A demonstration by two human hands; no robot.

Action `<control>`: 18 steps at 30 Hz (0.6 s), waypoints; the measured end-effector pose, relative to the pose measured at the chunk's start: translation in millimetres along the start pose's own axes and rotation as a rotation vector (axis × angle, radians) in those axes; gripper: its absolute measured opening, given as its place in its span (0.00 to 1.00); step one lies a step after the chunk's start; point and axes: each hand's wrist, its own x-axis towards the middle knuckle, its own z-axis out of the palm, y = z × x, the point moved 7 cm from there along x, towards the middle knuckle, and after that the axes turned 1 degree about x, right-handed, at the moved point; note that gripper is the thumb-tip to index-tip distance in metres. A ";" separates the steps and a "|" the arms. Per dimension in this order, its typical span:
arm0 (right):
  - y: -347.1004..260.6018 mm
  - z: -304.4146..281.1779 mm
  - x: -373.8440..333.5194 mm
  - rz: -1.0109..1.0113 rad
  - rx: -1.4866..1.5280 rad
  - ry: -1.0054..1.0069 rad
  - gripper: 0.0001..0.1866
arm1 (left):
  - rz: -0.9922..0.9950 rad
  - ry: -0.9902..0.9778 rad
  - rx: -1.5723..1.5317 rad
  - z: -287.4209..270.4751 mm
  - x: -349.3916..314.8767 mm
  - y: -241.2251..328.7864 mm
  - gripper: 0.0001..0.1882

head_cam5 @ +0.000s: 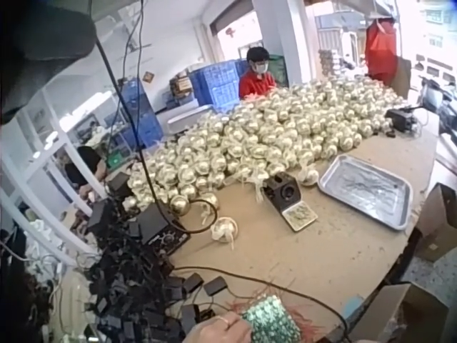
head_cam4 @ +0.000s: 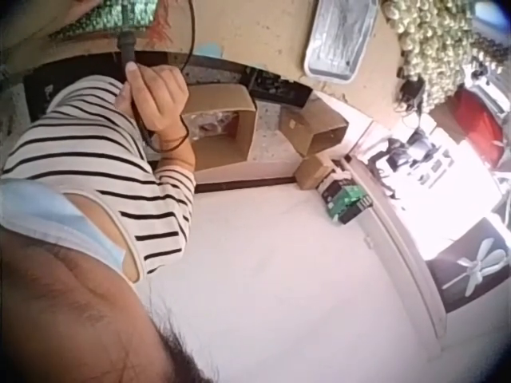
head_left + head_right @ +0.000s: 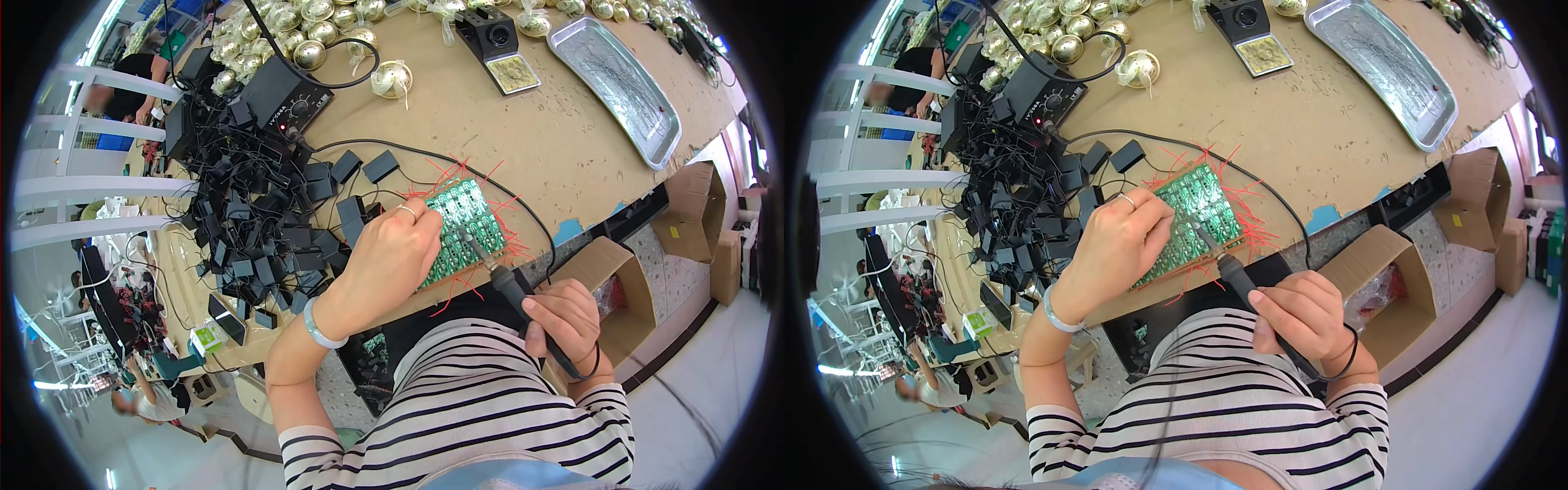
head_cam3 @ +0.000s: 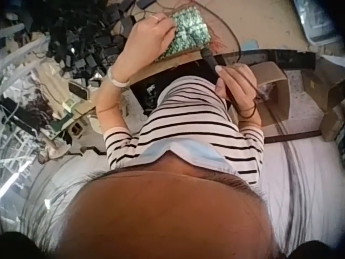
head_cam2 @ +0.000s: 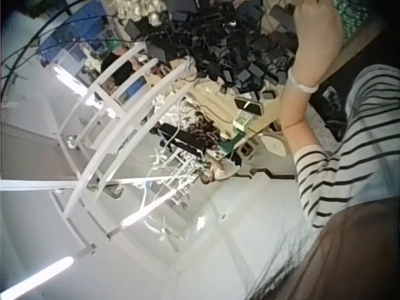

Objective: Soldering wires onto a green circuit board at a workbench.

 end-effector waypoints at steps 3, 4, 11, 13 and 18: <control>1.4 -10.7 -4.6 0.063 -0.024 0.044 0.15 | -0.009 -0.008 0.010 0.9 -1.8 -0.7 0.03; 1.1 -12.3 -4.7 0.064 -0.028 0.046 0.15 | -0.006 -0.005 0.010 0.7 -0.8 -0.3 0.03; 2.2 -18.6 -7.4 0.117 -0.058 0.137 0.11 | -0.040 -0.001 0.038 -0.5 -0.5 0.8 0.03; 2.5 -19.3 -6.5 0.115 -0.054 0.113 0.15 | -0.043 0.013 0.066 -1.7 -0.5 1.1 0.03; 1.4 -20.2 -5.1 0.107 -0.064 0.133 0.15 | -0.011 0.045 0.103 -3.7 2.3 2.5 0.02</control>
